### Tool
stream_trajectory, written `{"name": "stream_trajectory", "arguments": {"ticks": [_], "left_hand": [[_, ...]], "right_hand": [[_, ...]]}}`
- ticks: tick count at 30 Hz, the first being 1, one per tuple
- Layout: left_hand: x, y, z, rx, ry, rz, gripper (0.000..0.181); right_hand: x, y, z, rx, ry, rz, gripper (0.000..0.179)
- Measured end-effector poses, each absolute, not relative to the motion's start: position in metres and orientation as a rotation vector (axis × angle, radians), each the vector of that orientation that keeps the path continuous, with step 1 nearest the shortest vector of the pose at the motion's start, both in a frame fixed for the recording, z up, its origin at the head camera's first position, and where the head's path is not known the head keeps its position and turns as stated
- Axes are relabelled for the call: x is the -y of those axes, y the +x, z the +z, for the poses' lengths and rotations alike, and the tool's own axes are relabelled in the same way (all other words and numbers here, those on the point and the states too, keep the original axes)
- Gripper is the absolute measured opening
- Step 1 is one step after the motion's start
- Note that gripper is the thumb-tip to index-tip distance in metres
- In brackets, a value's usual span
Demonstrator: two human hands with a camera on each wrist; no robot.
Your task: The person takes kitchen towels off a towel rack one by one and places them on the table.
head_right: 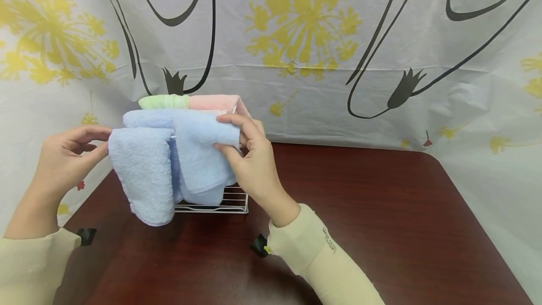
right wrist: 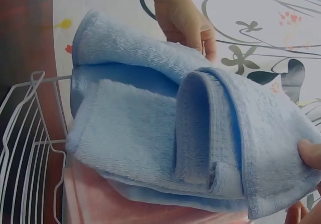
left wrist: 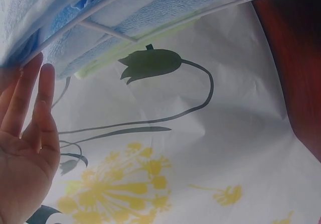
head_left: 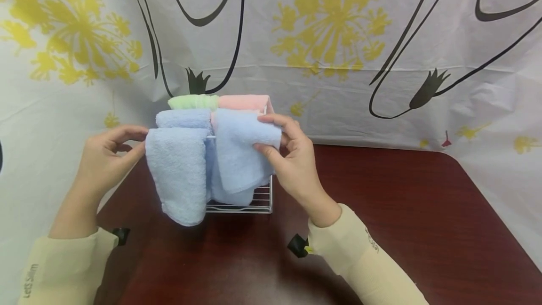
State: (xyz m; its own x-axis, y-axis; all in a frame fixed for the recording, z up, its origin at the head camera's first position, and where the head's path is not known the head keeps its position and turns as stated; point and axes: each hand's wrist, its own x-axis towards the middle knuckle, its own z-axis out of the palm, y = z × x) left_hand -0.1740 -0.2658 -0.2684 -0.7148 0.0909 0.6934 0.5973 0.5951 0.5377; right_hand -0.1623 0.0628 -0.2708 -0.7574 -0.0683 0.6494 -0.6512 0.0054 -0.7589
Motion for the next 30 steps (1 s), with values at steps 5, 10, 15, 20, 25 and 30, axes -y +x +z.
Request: {"name": "stream_trajectory", "arguments": {"ticks": [5, 10, 15, 20, 25, 30], "left_hand": [[0.266, -0.176, -0.268, 2.154, -0.588, -1.11, 0.024], [0.266, -0.177, -0.269, 2.126, -0.631, -1.133, 0.017], [0.266, -0.175, -0.268, 2.152, -0.595, -1.109, 0.015], [0.265, -0.174, -0.269, 2.192, -0.554, -1.093, 0.017], [0.265, -0.175, -0.269, 2.199, -0.544, -1.073, 0.017], [0.264, -0.176, -0.268, 2.195, -0.542, -1.069, 0.016]], "right_hand": [[-0.062, -0.164, -0.272, 1.815, 0.74, 1.819, 0.043], [-0.061, -0.169, -0.27, 1.786, 0.752, 1.825, 0.043], [-0.06, -0.173, -0.264, 1.746, 0.763, 1.819, 0.043], [-0.06, -0.175, -0.258, 1.665, 0.786, 1.824, 0.044], [-0.061, -0.174, -0.253, 1.586, 0.789, 1.814, 0.044], [-0.063, -0.172, -0.251, 1.506, 0.761, 1.825, 0.045]]}}
